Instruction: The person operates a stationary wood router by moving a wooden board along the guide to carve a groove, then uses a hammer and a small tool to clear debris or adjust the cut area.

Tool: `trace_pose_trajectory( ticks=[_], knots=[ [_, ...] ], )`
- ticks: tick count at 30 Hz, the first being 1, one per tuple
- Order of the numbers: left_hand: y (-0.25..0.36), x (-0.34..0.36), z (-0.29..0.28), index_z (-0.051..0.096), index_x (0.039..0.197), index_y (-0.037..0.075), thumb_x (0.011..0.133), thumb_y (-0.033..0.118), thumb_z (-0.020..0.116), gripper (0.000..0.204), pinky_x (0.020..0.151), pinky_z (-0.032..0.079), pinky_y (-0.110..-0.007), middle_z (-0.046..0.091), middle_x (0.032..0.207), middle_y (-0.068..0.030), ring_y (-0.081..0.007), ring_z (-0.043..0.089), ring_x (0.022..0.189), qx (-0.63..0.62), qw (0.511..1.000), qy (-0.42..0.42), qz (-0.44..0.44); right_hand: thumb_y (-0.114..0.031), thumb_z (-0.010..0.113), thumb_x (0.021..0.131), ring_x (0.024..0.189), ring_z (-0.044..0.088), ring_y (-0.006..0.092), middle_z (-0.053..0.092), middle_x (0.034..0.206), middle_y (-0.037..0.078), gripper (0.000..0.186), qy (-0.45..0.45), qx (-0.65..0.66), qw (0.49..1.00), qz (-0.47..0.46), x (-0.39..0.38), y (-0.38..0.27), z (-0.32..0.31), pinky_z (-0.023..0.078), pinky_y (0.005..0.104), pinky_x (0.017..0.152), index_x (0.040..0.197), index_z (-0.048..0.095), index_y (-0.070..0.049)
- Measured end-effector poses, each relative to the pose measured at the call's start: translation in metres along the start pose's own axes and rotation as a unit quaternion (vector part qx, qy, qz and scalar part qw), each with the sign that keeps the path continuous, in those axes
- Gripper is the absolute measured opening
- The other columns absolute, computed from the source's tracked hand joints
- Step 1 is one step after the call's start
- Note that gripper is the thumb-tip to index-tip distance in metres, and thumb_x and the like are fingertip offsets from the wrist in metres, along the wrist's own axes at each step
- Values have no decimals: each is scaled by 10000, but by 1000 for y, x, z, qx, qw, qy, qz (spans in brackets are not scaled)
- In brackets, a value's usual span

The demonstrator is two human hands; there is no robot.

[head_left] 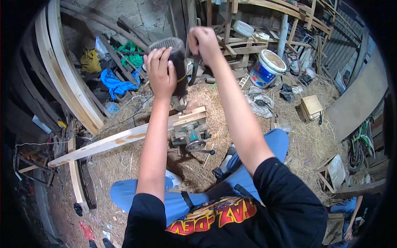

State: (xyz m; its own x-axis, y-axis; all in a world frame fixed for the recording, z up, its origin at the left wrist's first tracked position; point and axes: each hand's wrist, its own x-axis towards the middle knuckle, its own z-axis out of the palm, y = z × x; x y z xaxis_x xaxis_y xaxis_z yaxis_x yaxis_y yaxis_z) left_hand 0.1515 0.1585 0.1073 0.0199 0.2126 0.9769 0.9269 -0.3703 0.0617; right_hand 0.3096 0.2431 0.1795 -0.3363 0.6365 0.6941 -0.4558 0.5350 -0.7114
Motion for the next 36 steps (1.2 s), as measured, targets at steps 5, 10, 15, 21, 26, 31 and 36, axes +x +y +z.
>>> trace_pose_trajectory(
  ticks=[5, 10, 15, 21, 26, 31, 36],
  knots=[
    [2, -6, 4, 655, 1307, 93, 904, 88, 570, 412, 1184, 280, -551, 611, 1296, -118, -350, 518, 1298, -2, 1000, -14, 0, -96, 562, 959, 519, 402, 62, 480, 581, -15, 340, -5, 47, 999, -6, -78, -4, -5, 290, 270, 480, 634, 506, -17],
    [1, -13, 6, 655, 1309, 96, 890, 94, 577, 426, 1172, 296, -551, 611, 1303, -115, -358, 519, 1291, 9, 1000, -22, 11, -95, 612, 927, 553, 379, 123, 425, 590, 25, 329, 5, -60, 997, -52, -138, 3, -9, 303, 313, 529, 667, 449, 24],
    [1, -13, 0, 623, 1351, 103, 865, 92, 610, 486, 1174, 296, -550, 577, 1356, -122, -371, 493, 1321, 14, 999, -50, 10, -161, 619, 919, 547, 406, 175, 415, 586, 54, 371, 17, -42, 997, -60, -149, -2, -3, 308, 344, 533, 644, 446, 18],
    [36, -61, -37, 575, 1368, 32, 918, 67, 598, 452, 1193, 298, -495, 471, 1525, -209, -398, 422, 1426, -95, 981, -89, -141, -298, 518, 972, 558, 468, 193, 482, 557, 73, 485, -23, -35, 997, -72, -143, -6, -6, 350, 345, 562, 584, 472, -12],
    [84, -281, -59, 493, 1391, -2, 1042, 263, 571, 445, 1162, 330, -483, 498, 1429, -255, -427, 470, 1349, -79, 839, -222, -491, -581, 169, 1046, 550, 512, 216, 573, 563, 112, 854, -156, 131, 975, 90, -125, -10, -26, 426, 342, 603, 607, 609, 5],
    [81, -397, -44, 439, 1391, 23, 1015, 521, 565, 637, 1099, 386, -433, 573, 1317, -206, -343, 534, 1239, -251, 596, -253, -719, -753, 58, 1001, 522, 570, 219, 631, 614, 145, 1043, -232, 43, 886, 399, -78, -36, -25, 507, 332, 594, 671, 653, 37],
    [82, -425, -31, 248, 1410, 23, 967, 689, 549, 855, 1062, 400, -371, 551, 1310, -204, -289, 537, 1218, -272, 535, -298, -742, -604, 214, 1047, 748, 645, 228, 660, 814, 172, 787, -291, -158, 834, 442, -53, -48, 14, 527, 359, 861, 878, 676, 11]
  ],
)
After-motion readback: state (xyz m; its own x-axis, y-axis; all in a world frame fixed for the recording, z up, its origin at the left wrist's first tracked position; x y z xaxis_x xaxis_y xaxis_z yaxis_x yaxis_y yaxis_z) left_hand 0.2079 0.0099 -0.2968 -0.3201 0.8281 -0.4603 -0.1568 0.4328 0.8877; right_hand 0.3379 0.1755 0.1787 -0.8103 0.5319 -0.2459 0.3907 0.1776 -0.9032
